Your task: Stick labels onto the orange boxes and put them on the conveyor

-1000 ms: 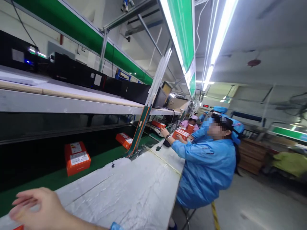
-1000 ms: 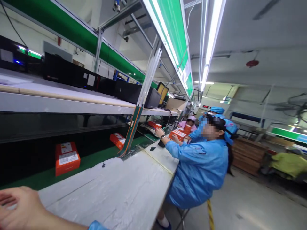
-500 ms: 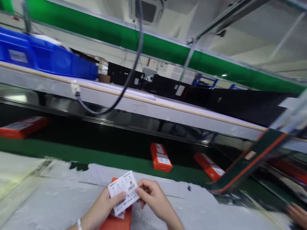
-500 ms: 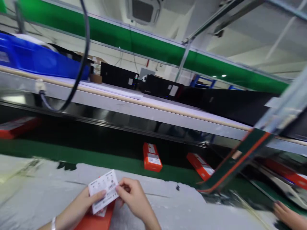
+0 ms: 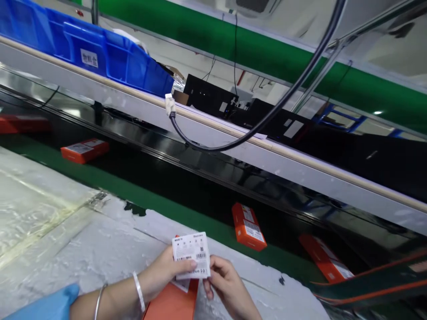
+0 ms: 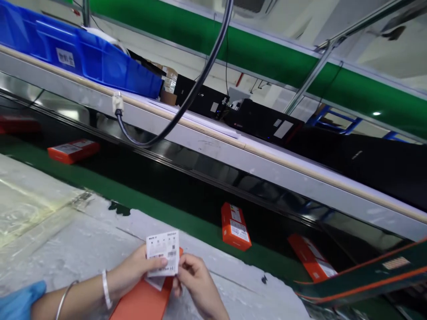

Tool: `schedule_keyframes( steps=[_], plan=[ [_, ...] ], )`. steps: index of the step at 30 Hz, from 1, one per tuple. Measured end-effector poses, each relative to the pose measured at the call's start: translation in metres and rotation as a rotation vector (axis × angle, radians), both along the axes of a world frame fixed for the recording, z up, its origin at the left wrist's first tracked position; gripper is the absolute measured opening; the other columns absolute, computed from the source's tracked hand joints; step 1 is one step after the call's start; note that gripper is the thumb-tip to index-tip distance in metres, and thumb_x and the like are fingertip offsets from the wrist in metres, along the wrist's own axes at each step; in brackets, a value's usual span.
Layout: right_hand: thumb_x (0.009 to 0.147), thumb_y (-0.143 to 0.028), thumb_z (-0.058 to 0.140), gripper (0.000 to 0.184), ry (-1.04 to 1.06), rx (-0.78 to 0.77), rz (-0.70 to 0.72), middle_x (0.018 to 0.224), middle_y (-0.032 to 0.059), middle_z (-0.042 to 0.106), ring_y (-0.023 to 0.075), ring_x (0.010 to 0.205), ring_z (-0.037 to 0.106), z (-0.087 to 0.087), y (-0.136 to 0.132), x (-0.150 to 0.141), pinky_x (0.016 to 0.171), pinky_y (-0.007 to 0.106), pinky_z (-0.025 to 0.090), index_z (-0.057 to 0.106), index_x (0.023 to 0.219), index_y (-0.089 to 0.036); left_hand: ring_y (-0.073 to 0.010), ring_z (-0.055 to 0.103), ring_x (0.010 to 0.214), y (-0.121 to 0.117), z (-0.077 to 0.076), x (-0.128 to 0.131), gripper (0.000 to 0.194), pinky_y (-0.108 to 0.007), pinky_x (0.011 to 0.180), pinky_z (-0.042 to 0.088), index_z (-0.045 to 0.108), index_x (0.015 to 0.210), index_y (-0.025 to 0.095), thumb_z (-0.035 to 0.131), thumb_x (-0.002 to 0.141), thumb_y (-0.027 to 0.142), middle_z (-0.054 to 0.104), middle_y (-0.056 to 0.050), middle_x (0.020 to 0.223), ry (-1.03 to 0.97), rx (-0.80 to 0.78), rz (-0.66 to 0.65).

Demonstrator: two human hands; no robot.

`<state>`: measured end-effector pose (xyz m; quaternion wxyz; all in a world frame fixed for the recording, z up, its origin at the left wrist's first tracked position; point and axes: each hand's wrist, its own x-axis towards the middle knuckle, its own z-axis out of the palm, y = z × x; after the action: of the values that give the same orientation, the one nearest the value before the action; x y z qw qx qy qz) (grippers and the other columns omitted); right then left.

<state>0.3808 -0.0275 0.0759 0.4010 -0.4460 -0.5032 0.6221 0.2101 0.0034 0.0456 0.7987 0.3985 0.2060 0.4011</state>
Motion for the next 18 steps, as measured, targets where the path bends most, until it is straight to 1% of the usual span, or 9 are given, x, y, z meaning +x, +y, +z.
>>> schedule_keyframes(
  steps=[2, 4, 6, 9, 11, 12, 15, 17, 18],
  plan=[
    [0.066, -0.048, 0.08, 0.038, 0.037, -0.063, 0.024, 0.053, -0.0011, 0.055, 0.0061, 0.04, 0.041, -0.014, 0.0, -0.011, 0.04, 0.015, 0.033, 0.063, 0.069, -0.014, -0.0227, 0.066, 0.08, -0.003, 0.004, -0.002, 0.044, -0.028, 0.074, 0.051, 0.067, 0.097, 0.009, 0.083, 0.065, 0.034, 0.07, -0.014, 0.093, -0.029, 0.021, -0.099],
    [0.063, -0.048, 0.081, 0.038, 0.018, -0.079, 0.038, 0.055, 0.0009, 0.056, 0.0074, 0.042, 0.041, -0.023, 0.001, -0.018, 0.039, 0.015, 0.034, 0.065, 0.066, -0.013, -0.0205, 0.067, 0.073, -0.005, 0.006, -0.006, 0.04, -0.027, 0.069, 0.052, 0.068, 0.095, 0.009, 0.082, 0.067, 0.034, 0.07, -0.012, 0.087, -0.015, 0.069, -0.163],
    [0.064, -0.048, 0.081, 0.039, -0.02, -0.05, 0.018, 0.055, 0.0018, 0.056, 0.0085, 0.044, 0.043, -0.023, 0.005, -0.017, 0.041, 0.016, 0.035, 0.067, 0.064, -0.012, -0.0209, 0.067, 0.073, -0.004, 0.006, -0.009, 0.039, -0.029, 0.071, 0.053, 0.068, 0.094, 0.008, 0.079, 0.071, 0.037, 0.07, -0.012, 0.084, 0.04, 0.146, -0.147],
    [0.073, -0.048, 0.076, 0.036, -0.078, 0.057, -0.12, 0.06, 0.001, 0.058, 0.0091, 0.049, 0.044, -0.009, 0.008, -0.003, 0.046, 0.016, 0.035, 0.07, 0.077, -0.013, -0.0253, 0.066, 0.091, 0.003, 0.005, -0.012, 0.04, -0.032, 0.083, 0.051, 0.065, 0.103, 0.008, 0.073, 0.077, 0.037, 0.069, -0.015, 0.099, 0.12, 0.257, -0.052],
    [0.08, -0.049, 0.069, 0.036, -0.164, 0.17, -0.251, 0.069, 0.0016, 0.062, 0.0126, 0.059, 0.05, 0.005, 0.005, 0.004, 0.052, 0.019, 0.039, 0.069, 0.093, -0.015, -0.0261, 0.063, 0.101, 0.006, 0.005, -0.009, 0.039, -0.032, 0.087, 0.05, 0.063, 0.11, 0.01, 0.07, 0.08, 0.034, 0.066, -0.013, 0.11, 0.144, 0.296, -0.005],
    [0.081, -0.048, 0.067, 0.036, -0.233, 0.232, -0.298, 0.074, 0.0027, 0.063, 0.015, 0.065, 0.054, 0.011, 0.001, 0.005, 0.057, 0.021, 0.042, 0.068, 0.097, -0.016, -0.0256, 0.062, 0.102, 0.007, 0.005, -0.007, 0.037, -0.032, 0.088, 0.049, 0.063, 0.112, 0.012, 0.068, 0.081, 0.031, 0.066, -0.012, 0.111, 0.152, 0.324, 0.002],
    [0.083, -0.043, 0.065, 0.027, -0.499, 0.397, -0.369, 0.078, 0.0042, 0.066, 0.0197, 0.073, 0.058, 0.023, -0.016, -0.006, 0.067, 0.026, 0.044, 0.068, 0.09, -0.017, -0.0245, 0.062, 0.099, 0.006, 0.01, -0.007, 0.03, -0.032, 0.088, 0.049, 0.066, 0.11, 0.014, 0.065, 0.082, 0.024, 0.067, -0.009, 0.106, 0.173, 0.388, -0.014],
    [0.085, -0.04, 0.063, 0.024, -0.602, 0.447, -0.38, 0.072, 0.003, 0.064, 0.0188, 0.068, 0.057, 0.023, -0.028, -0.016, 0.066, 0.026, 0.043, 0.066, 0.079, -0.018, -0.0235, 0.062, 0.098, 0.001, 0.011, -0.029, 0.023, -0.03, 0.087, 0.048, 0.069, 0.101, 0.016, 0.066, 0.08, 0.024, 0.067, -0.008, 0.101, 0.261, 0.454, 0.028],
    [0.085, -0.041, 0.062, 0.025, -0.61, 0.437, -0.38, 0.069, 0.0024, 0.063, 0.018, 0.065, 0.056, 0.02, -0.034, -0.019, 0.064, 0.025, 0.042, 0.065, 0.074, -0.018, -0.0222, 0.062, 0.095, -0.003, 0.009, -0.05, 0.017, -0.027, 0.085, 0.047, 0.07, 0.094, 0.016, 0.066, 0.081, 0.027, 0.067, -0.006, 0.097, 0.344, 0.491, 0.08]
  ],
)
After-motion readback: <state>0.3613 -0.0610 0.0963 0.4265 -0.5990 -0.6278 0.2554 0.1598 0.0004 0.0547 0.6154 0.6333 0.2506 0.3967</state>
